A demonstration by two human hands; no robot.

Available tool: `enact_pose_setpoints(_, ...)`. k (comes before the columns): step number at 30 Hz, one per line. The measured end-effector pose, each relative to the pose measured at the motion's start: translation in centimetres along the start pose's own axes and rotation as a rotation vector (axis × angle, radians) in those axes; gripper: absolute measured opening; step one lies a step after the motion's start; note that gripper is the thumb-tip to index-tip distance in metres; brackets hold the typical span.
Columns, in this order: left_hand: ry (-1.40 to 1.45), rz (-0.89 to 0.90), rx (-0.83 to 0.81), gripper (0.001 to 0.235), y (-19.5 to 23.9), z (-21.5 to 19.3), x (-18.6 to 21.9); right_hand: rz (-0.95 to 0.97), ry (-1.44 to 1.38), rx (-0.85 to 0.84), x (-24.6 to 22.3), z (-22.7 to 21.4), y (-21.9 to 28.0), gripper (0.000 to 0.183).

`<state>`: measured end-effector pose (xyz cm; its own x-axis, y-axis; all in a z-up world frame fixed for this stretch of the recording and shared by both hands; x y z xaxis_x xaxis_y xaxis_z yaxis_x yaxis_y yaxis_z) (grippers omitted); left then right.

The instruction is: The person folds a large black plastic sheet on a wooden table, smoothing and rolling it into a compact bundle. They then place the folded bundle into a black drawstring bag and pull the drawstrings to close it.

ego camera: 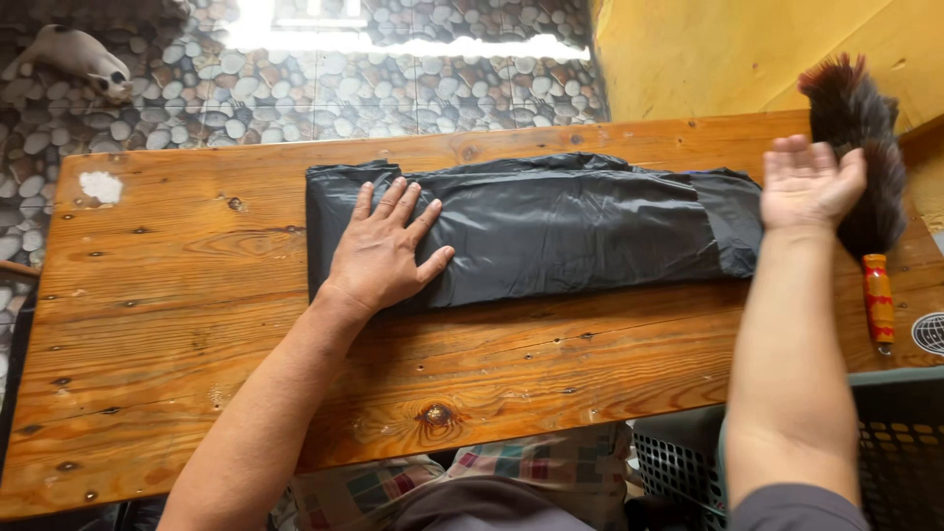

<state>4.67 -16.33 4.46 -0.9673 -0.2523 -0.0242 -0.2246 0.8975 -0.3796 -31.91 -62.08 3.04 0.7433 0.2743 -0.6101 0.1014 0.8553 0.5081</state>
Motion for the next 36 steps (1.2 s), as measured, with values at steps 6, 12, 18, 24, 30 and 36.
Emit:
enact_pose_setpoints(6,0.011,-0.020,0.001,0.078,0.0,0.0,-0.1,-0.996,1.402,-0.642,0.5,2.2,8.4,0.048)
enact_pose_setpoints(12,0.017,-0.023,-0.086,0.080,-0.4,-0.1,-0.1,-1.000,2.040,-0.699,4.5,-0.9,11.1,0.073)
enact_pose_setpoints(18,0.023,0.005,0.024,0.077,0.3,0.2,0.2,-1.097,1.995,-0.706,5.1,-2.4,9.8,0.070)
enact_pose_setpoints(24,0.025,-0.006,-0.001,0.078,-0.2,0.1,-0.1,-1.024,2.013,-0.665,4.8,-1.9,7.1,0.066)
enact_pose_setpoints(30,0.037,-0.024,-0.014,0.079,-0.1,0.5,-0.1,-1.097,1.970,-0.652,5.5,1.1,14.0,0.073)
enact_pose_setpoints(36,0.084,-0.092,-0.095,0.075,0.0,-0.5,0.2,-1.894,1.474,-1.237,18.9,0.9,30.4,0.039)
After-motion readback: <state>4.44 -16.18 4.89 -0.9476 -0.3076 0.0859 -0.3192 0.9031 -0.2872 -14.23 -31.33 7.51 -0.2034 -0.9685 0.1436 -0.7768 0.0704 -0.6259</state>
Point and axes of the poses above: each hand's wrist, its own y-axis away from the middle knuckle, its own z-axis out of the palm, x = y × z, the point moved 5 cm from there along -y, towards the middle knuckle, and after that the axes turned 15 degrees about x, right-handed, at the moved point
